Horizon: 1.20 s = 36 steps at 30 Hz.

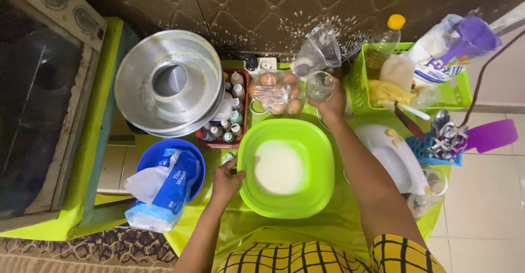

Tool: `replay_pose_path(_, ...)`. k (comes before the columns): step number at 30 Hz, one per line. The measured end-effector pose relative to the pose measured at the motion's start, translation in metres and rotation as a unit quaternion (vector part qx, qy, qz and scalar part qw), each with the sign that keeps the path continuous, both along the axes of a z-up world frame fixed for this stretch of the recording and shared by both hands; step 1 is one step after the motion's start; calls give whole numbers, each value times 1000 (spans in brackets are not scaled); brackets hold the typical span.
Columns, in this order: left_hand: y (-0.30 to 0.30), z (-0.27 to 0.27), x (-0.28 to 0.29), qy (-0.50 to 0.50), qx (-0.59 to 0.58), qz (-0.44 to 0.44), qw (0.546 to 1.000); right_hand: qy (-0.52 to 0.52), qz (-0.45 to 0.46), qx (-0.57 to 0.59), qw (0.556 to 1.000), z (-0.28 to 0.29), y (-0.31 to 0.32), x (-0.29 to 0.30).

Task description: Measuring and pouring ingredients like flour and sugar into a bowl for baking.

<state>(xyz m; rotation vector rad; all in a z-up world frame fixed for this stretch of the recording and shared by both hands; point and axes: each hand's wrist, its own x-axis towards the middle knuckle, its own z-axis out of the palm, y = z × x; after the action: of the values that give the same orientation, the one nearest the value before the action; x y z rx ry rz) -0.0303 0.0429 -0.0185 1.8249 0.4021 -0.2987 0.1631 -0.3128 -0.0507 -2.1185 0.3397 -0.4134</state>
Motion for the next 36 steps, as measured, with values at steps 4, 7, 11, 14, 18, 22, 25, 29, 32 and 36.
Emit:
replay_pose_path(4, 4, -20, 3, 15, 16, -6, 1000, 55, -1, -11, 998, -5, 3, -3)
replay_pose_path(7, 7, -15, 5, 9, -14, -5, 1000, 37, 29, 48, 998, -12, 5, -5)
replay_pose_path(11, 5, -1, 7, -6, -38, -2, 999, 53, 44, 100, 993, -10, -5, -10)
replay_pose_path(14, 6, -5, 8, -10, -42, -2, 999, 58, -11, 317, 947, 12, -10, -6)
replay_pose_path(18, 8, -12, 10, -27, -45, -4, 999, -174, -84, -234, 953, 63, -32, -4)
replay_pose_path(22, 5, -25, 9, -43, -45, 0, 998, -234, -3, -285, 930, 107, -40, 41)
replay_pose_path(25, 1, -28, 12, -51, -57, 8, 997, 20, -14, -366, 930, 109, -36, 72)
replay_pose_path(29, 2, -30, 10, -68, -56, 10, 996, 270, -22, -380, 885, 88, -44, 104)
replay_pose_path(32, 0, -35, 12, -69, -50, 3, 996, 290, 8, -402, 868, 65, -53, 117)
replay_pose_path(36, -1, -31, 17, -80, -35, -15, 996, 242, 57, -374, 893, 62, -53, 107)
